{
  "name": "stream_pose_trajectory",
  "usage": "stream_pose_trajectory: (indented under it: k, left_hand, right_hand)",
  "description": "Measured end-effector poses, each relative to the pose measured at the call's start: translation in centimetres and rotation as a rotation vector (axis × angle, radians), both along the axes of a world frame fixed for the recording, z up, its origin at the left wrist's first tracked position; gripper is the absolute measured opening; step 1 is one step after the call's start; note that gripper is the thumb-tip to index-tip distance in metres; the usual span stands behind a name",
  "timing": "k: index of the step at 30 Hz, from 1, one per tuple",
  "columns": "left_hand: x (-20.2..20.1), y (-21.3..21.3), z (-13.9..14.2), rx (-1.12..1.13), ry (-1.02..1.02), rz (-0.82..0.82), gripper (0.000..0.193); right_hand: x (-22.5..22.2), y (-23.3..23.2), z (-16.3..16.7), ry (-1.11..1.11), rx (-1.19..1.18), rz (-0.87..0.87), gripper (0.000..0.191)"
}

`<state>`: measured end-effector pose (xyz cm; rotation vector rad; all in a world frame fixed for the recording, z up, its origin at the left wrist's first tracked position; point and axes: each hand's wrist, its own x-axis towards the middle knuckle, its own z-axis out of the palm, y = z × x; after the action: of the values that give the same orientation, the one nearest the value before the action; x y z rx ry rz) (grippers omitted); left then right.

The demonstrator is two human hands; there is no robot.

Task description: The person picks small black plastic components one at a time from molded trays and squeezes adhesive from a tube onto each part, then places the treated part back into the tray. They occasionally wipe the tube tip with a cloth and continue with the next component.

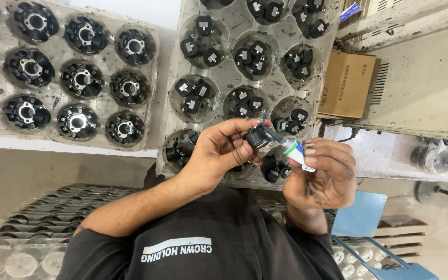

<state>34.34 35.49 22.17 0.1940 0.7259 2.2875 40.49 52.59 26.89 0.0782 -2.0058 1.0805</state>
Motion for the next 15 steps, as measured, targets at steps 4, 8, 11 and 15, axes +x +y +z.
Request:
stream_pose_trajectory:
  k: [4,8,11,15]
  left_hand:
    - [0.07,-0.01,-0.33,0.018,-0.012,-0.005,0.041]
    - [0.20,0.13,-0.45,0.034,-0.058,0.007,0.042]
    - [0.08,0.13,-0.13,0.045,-0.083,-0.013,0.043]
    - [-0.25,0.06,0.47,0.073,-0.076,-0.029,0.044]
  right_hand:
    - [0.11,0.06,0.01,-0.014,0.025,0.005,0.029]
    - [-0.05,0.03,-0.06,-0.010,0.025,0.014,0.027]
    - [-0.12,0.07,0.16,-0.022,0.044,0.013,0.026]
    - [-0.28,0.36,0.54,-0.049,0.088,0.006,0.026]
